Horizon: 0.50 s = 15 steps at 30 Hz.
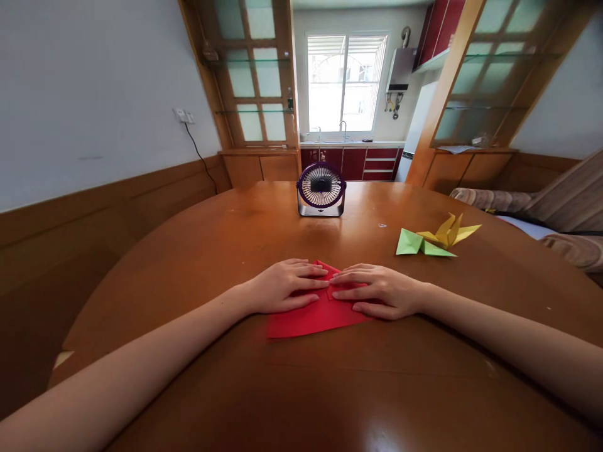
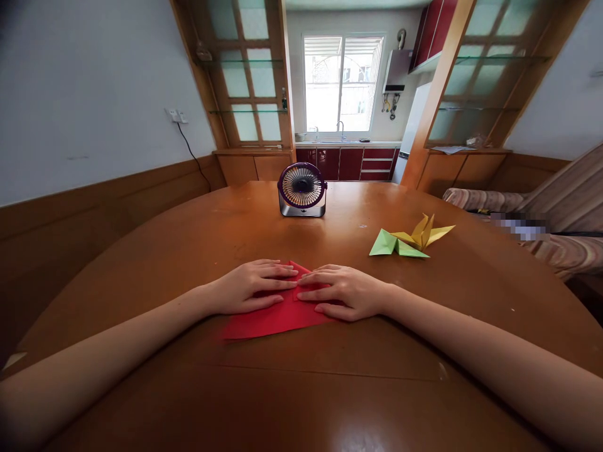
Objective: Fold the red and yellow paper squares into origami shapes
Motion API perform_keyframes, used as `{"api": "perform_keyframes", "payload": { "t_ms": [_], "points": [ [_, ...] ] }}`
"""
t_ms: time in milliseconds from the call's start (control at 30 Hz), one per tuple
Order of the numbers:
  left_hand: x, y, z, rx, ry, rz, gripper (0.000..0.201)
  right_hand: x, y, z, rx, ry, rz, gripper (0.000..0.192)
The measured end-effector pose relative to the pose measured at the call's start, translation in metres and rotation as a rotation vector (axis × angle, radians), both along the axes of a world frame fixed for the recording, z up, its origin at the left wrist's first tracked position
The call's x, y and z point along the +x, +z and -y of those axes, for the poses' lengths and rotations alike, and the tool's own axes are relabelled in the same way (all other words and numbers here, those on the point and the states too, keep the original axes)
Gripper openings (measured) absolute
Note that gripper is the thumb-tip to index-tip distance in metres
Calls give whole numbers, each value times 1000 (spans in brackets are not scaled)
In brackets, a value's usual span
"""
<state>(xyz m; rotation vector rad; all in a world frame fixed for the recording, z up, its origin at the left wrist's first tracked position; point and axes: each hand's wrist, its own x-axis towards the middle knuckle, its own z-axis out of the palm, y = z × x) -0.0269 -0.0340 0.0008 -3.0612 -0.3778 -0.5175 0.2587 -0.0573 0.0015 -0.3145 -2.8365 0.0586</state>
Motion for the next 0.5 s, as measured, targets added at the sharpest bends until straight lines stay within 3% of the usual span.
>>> {"api": "perform_keyframes", "payload": {
  "t_ms": [500],
  "points": [
    [0, 0, 1, -28, 18, 25, 36, -2, -1, 2, 88, 12, 48, 44]
  ]
}}
